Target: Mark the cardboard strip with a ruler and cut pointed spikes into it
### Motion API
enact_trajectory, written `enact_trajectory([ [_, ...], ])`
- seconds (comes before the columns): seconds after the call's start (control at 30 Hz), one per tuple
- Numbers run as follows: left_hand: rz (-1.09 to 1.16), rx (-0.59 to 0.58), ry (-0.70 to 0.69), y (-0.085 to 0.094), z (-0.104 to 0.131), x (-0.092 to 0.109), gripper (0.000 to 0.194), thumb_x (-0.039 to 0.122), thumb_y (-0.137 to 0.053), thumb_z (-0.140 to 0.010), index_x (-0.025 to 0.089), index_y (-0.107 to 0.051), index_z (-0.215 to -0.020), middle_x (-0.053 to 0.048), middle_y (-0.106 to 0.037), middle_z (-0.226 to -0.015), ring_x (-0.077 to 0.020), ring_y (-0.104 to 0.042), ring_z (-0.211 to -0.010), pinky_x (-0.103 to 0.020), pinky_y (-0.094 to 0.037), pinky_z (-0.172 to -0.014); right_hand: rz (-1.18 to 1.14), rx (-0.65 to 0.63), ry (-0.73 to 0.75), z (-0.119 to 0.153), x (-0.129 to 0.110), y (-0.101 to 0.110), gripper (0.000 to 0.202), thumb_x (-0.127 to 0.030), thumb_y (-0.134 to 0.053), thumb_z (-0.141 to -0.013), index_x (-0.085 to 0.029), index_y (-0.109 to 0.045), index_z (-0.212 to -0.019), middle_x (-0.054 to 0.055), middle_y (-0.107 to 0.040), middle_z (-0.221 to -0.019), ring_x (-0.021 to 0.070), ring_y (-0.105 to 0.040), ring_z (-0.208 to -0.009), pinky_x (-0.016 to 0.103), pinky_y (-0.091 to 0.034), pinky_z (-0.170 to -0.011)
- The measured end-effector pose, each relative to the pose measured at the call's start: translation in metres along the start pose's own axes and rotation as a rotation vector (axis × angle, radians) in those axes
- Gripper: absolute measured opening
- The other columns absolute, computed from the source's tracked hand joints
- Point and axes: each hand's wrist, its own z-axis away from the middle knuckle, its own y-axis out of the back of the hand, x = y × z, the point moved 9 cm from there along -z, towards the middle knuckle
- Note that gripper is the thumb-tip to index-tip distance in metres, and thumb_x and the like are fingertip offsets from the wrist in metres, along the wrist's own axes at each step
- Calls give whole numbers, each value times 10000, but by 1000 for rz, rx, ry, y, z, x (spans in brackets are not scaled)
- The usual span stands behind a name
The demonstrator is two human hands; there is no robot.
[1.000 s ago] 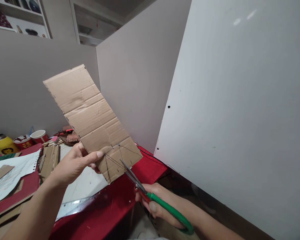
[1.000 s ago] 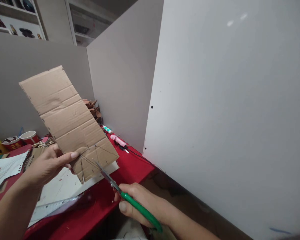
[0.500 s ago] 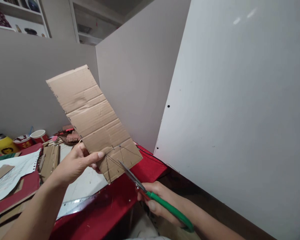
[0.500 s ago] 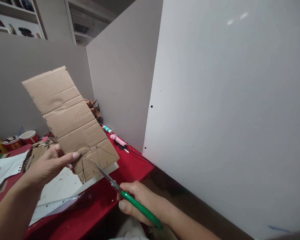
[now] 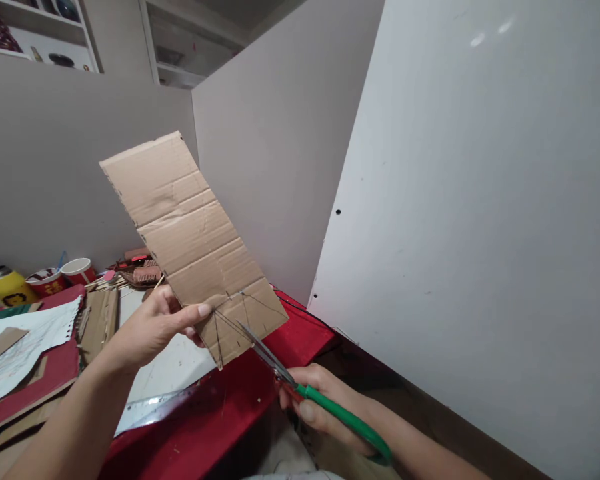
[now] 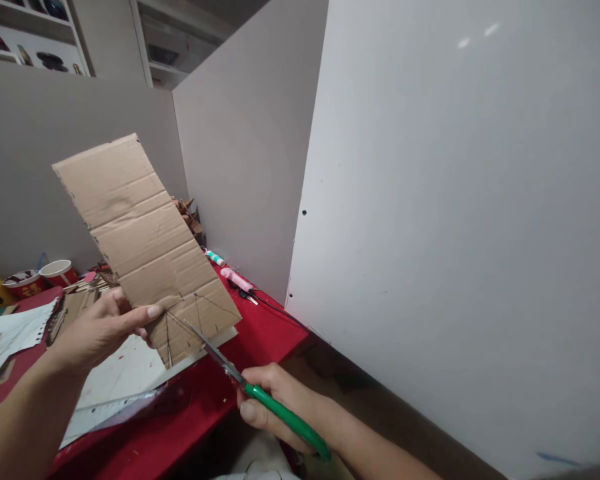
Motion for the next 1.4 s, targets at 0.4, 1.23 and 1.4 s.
enact_trajectory([
  [0.4, -8, -40, 5, -4, 1, 2, 222, 335, -761, -748, 130, -678, -730, 28, -552, -554, -77, -503, -493, -166, -473, -461, -56, -40, -27, 1, 4, -3, 601, -734, -440, -857, -144, -517, -772, -59, -350, -574, 68, -319, -484, 188, -258, -423],
  [1.23, 7, -82, 9, -10, 0, -2, 227, 317, -751, -774, 139, -659, -666, 36, -575, -551, -81, -544, -506, -177, -515, -486, 18, -48, -50, 7, 9, 0, 613, -754, -420, -854, -158, -486, -728, -58, -352, -572, 67, -324, -483, 201, -240, -436],
  [1.4, 8, -118, 19, -16, 0, -7, 215, 355, -736, -782, 145, -702, -808, 10, -651, -635, -107, -593, -546, -200, -524, -509, 97, -61, -17, 4, 1, 0, 662, -763, -355, -872, -132, -539, -795, -33, -402, -624, 86, -368, -543, 205, -301, -483],
])
